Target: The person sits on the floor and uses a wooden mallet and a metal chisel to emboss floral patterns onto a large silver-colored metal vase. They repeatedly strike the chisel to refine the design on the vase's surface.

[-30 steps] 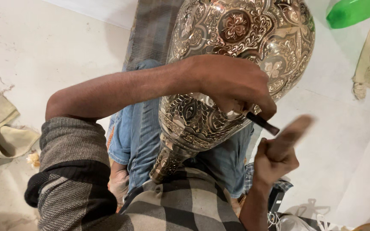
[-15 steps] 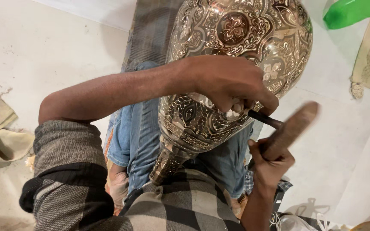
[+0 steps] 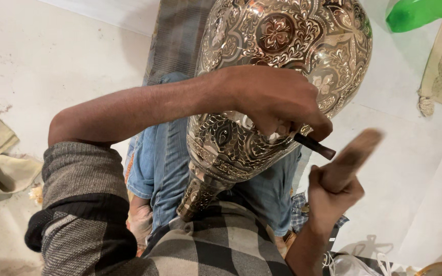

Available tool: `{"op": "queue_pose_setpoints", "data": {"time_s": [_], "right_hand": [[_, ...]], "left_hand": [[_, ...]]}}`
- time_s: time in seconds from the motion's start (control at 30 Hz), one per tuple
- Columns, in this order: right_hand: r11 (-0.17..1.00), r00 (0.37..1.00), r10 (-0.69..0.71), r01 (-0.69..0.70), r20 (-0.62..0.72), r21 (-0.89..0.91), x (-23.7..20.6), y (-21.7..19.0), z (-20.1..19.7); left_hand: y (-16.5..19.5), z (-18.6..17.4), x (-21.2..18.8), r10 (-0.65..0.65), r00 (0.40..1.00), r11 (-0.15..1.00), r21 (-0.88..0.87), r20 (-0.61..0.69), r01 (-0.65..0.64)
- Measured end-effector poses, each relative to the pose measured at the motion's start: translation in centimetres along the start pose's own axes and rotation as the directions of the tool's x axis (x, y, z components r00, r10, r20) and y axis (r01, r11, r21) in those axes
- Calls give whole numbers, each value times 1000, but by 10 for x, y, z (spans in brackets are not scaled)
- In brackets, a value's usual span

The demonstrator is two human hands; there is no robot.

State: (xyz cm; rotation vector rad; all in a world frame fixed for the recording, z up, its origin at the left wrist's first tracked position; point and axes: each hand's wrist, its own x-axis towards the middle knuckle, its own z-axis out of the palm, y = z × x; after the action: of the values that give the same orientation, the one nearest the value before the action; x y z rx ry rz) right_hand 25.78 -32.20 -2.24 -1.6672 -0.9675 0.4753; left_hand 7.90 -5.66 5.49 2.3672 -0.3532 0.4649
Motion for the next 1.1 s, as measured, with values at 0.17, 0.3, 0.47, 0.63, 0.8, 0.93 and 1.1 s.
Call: {"op": "queue_pose_setpoints", "data": {"time_s": [0.17, 0.3, 0.47, 0.63, 0.8, 0.93, 1.1], "right_hand": [[950, 998, 29, -8, -63, 313, -5, -1, 4], [987, 997, 54, -44, -55, 157, -7, 8, 5], [972, 995, 26, -4, -92, 233, -12, 16, 9], [906, 992, 47, 8, -118, 423, -16, 10, 8], [960, 994, 42, -13, -98, 281, -14, 10, 7], [971, 999, -16, 9, -29, -238, -15, 18, 6], [978, 996, 48, -30, -81, 206, -22, 28, 8]], "left_hand": [[0, 0, 4, -53, 995, 999, 18, 84, 52], [-1, -1, 6, 10, 999, 999, -51, 43, -8], [-1, 0, 6, -20, 997, 1000, 10, 70, 19], [-2, -2, 9, -18, 995, 999, -35, 99, 22], [1, -7, 11, 39, 995, 999, -32, 87, -36], [1, -6, 13, 55, 995, 998, -41, 86, -52], [-4, 0, 17, 10, 988, 999, -51, 157, -2]]}}
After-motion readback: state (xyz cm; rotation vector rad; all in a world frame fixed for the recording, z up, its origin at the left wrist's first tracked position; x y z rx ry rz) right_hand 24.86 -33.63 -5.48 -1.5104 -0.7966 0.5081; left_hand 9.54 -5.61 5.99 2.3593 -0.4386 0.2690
